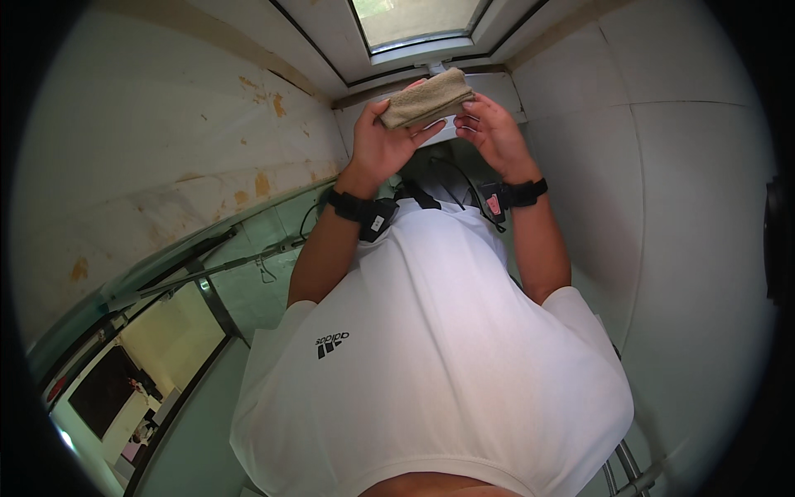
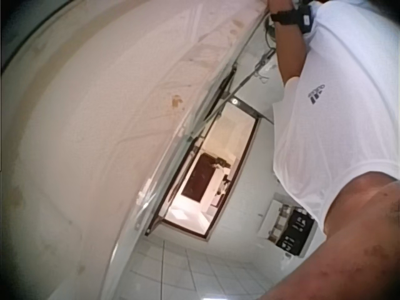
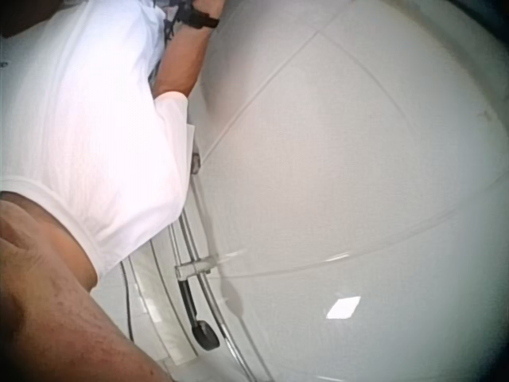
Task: The person wipes the white frame and glass of a small window using a small gray cloth.
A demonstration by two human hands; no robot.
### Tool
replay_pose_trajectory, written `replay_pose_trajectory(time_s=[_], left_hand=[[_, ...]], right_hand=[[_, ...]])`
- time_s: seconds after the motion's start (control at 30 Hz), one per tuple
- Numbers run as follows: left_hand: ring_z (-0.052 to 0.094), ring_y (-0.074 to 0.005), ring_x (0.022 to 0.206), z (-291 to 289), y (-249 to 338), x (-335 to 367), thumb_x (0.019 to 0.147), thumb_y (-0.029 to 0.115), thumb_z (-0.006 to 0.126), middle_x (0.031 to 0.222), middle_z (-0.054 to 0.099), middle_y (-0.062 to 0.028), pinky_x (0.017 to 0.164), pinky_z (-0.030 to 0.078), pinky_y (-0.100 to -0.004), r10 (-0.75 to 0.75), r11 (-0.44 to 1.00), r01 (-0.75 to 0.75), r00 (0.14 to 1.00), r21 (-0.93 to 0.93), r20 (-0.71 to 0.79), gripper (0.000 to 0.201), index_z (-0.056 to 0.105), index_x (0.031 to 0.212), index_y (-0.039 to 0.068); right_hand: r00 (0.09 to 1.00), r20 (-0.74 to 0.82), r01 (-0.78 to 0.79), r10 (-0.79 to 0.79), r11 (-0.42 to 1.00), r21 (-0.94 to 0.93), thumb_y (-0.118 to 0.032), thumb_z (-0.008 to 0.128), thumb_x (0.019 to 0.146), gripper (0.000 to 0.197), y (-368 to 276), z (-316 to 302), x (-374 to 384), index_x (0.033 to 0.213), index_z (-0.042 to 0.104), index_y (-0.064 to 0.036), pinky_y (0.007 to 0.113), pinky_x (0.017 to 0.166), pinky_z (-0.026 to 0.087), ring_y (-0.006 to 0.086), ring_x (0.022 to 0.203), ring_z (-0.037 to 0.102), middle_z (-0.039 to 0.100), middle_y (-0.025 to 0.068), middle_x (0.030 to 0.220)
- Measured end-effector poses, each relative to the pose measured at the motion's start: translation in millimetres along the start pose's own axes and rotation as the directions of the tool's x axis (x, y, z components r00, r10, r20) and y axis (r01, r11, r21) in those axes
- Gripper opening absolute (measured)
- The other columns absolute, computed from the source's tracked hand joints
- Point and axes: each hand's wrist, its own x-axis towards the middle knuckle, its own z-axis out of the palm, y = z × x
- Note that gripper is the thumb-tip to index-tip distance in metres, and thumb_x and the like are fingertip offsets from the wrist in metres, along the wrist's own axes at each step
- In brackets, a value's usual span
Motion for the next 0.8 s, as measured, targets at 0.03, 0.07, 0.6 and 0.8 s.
replay_pose_trajectory(time_s=[0.03, 0.07, 0.6, 0.8], left_hand=[[0.042, -0.0401, 0.151, 0, -1, -1, 0.103, 0.034, 0.047, 0.165, 0.042, -0.0188, 0.130, 0.027, -0.0589, -0.009, 1.000, 0.010, 1.000, -0.018, 0.023, 0.067, 0.038, 0.162, 0.003], [0.040, -0.0402, 0.152, 0, -1, -3, 0.103, 0.035, 0.047, 0.166, 0.041, -0.0181, 0.130, 0.025, -0.0591, -0.018, 0.999, 0.020, 0.999, -0.037, 0.046, 0.068, 0.037, 0.163, 0.005], [0.034, -0.0356, 0.156, 27, -10, -9, 0.107, 0.040, 0.043, 0.170, 0.035, -0.0149, 0.129, 0.026, -0.0535, -0.035, 0.999, 0.032, 0.987, 0.020, 0.158, 0.068, 0.027, 0.169, 0.015], [0.046, -0.0313, 0.149, 48, 5, -1, 0.109, 0.039, 0.036, 0.163, 0.045, -0.0141, 0.126, 0.034, -0.0498, 0.032, 0.945, -0.018, 0.999, 0.328, -0.040, 0.064, 0.034, 0.166, 0.009]], right_hand=[[1.000, 0.029, -0.005, 0.004, 0.999, 0.039, -0.017, 0.069, 0.102, 0.031, 1, -1, 1, 0.129, 0.063, -0.0050, 0.030, 0.080, 0.059, 0.0157, 0.092, 0.070, 0.071, 0.0051, 0.106], [0.998, 0.059, -0.011, 0.006, 0.997, 0.077, -0.017, 0.068, 0.102, 0.027, 1, -1, 1, 0.127, 0.064, -0.0059, 0.030, 0.080, 0.059, 0.0154, 0.093, 0.070, 0.072, 0.0047, 0.105], [0.996, 0.051, -0.080, 0.068, 0.956, 0.281, -0.023, 0.063, 0.104, 0.027, 11, 9, 12, 0.125, 0.062, -0.0067, 0.036, 0.085, 0.055, 0.0192, 0.098, 0.063, 0.065, 0.0069, 0.115], [0.682, 0.000, 0.383, -0.732, 0.357, -0.852, -0.010, 0.083, 0.085, 0.043, 8, 23, 0, 0.125, 0.065, -0.0085, 0.035, 0.084, 0.054, 0.0214, 0.104, 0.063, 0.062, 0.0065, 0.120]])
